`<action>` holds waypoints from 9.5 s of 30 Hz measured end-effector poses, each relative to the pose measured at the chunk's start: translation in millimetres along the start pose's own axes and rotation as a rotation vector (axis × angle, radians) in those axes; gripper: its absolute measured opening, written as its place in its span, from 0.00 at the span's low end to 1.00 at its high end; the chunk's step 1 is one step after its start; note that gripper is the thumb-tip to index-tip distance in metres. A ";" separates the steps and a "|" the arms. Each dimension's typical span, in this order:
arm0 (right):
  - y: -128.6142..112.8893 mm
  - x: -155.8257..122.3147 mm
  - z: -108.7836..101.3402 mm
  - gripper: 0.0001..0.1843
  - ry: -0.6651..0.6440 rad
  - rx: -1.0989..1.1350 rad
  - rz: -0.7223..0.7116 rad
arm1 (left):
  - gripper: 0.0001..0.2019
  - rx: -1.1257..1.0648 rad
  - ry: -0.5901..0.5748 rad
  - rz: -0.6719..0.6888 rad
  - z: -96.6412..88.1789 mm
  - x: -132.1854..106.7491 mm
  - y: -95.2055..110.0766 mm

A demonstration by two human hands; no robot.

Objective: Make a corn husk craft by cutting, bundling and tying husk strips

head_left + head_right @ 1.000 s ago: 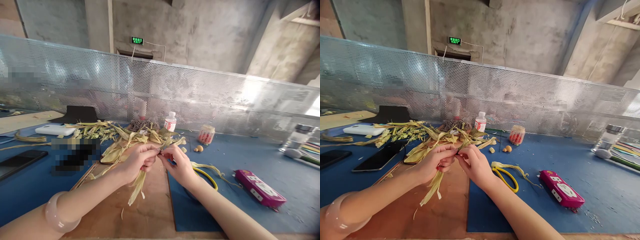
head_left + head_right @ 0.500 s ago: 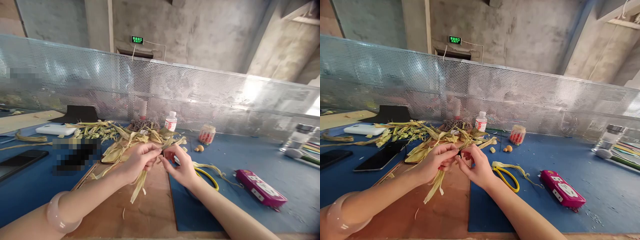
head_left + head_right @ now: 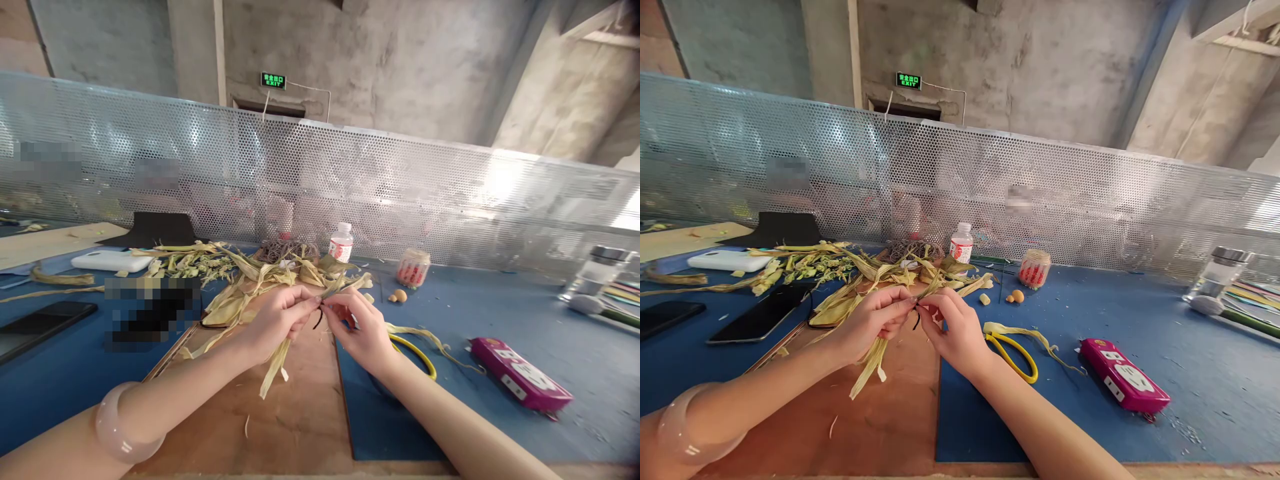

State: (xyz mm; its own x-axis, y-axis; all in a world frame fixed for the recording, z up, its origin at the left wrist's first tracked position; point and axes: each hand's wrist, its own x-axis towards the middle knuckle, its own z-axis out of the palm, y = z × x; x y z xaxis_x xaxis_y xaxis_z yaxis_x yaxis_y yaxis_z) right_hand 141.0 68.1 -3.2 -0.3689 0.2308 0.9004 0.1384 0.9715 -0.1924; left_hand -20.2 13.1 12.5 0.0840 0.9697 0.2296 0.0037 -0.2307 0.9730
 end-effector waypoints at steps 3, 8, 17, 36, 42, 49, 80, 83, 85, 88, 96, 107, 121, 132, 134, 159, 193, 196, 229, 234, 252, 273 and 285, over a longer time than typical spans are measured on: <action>0.3 0.8 -0.4 0.07 -0.002 -0.033 -0.038 | 0.11 -0.004 0.006 -0.002 0.1 0.2 -0.1; -0.5 1.8 0.7 0.06 -0.003 -0.106 -0.040 | 0.12 0.039 0.029 0.014 0.6 -0.5 2.2; 0.4 -0.7 3.8 0.04 0.016 -0.128 0.027 | 0.11 -0.016 0.040 -0.011 -0.1 1.2 -2.4; -6.3 1.1 3.7 0.06 -0.051 0.183 0.434 | 0.10 -0.025 0.038 -0.035 1.1 0.9 1.7; -6.7 0.8 7.8 0.06 -0.062 0.343 0.488 | 0.11 -0.034 0.033 -0.044 0.0 1.0 -0.5; -7.1 0.9 9.4 0.06 -0.030 0.422 0.554 | 0.09 -0.091 -0.023 -0.080 1.5 1.7 -0.6; -2.0 2.1 5.2 0.11 -0.002 0.452 0.567 | 0.12 -0.153 -0.087 -0.092 0.9 0.3 -2.4; -1.6 1.3 4.9 0.12 -0.034 0.482 0.580 | 0.12 -0.160 -0.112 -0.101 1.4 0.7 -2.6; -1.5 0.9 5.0 0.13 -0.060 0.486 0.581 | 0.12 -0.154 -0.129 -0.106 1.8 0.7 -2.8; -1.4 0.5 5.5 0.13 -0.104 0.475 0.560 | 0.13 -0.153 -0.145 -0.110 1.7 0.6 -3.3; -2.8 1.5 2.0 0.12 -0.071 0.474 0.535 | 0.11 -0.155 -0.159 -0.114 -1.2 1.7 -6.4; -3.7 3.5 2.0 0.17 -0.125 0.532 0.657 | 0.11 -0.168 -0.185 -0.146 2.3 0.2 -4.3; -6.2 7.3 5.1 0.19 -0.190 0.935 0.901 | 0.12 -0.586 -0.367 -0.472 -5.3 1.4 3.3; 4.7 2.7 10.0 0.21 -0.046 0.957 0.936 | 0.11 -0.386 -0.204 -0.285 3.2 2.2 -1.5; 4.0 3.0 10.2 0.22 -0.052 0.959 0.937 | 0.16 -0.270 -0.163 -0.232 5.7 -0.2 -0.3; 0.9 3.8 13.2 0.21 0.076 0.809 0.845 | 0.05 0.414 0.154 0.225 10.4 -2.0 -2.3; 5.3 3.5 2.8 0.05 0.231 -0.387 0.164 | 0.08 0.250 0.121 0.090 8.8 1.3 -10.9; 7.2 2.3 2.0 0.04 0.228 -0.472 0.086 | 0.08 0.222 0.128 0.102 10.0 1.5 -10.1; 2.4 2.5 2.2 0.14 -0.076 -0.101 0.481 | 0.07 0.501 0.245 0.246 4.4 5.2 -21.5; 1.0 2.3 1.9 0.14 0.054 -0.328 0.126 | 0.07 0.523 0.227 0.232 2.9 5.0 -25.7; 7.8 4.6 -8.2 0.14 -0.135 -0.737 -0.313 | 0.05 0.634 0.188 0.331 1.0 5.3 -26.3; -7.3 0.7 0.7 0.13 -0.151 -0.794 -0.278 | 0.12 0.195 0.271 0.121 12.9 3.0 -19.9; 6.3 -4.0 7.6 0.11 -0.157 -0.392 -0.045 | 0.09 0.013 0.173 0.140 19.2 -0.2 -13.8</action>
State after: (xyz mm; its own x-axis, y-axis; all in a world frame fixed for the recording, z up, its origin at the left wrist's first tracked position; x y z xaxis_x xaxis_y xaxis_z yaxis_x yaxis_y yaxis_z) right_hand 136.4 73.6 -11.0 -0.5139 0.2234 0.8282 0.4467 0.8940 0.0361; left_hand -1.2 14.5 -1.4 -0.0872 0.9272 0.3643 0.0167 -0.3643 0.9311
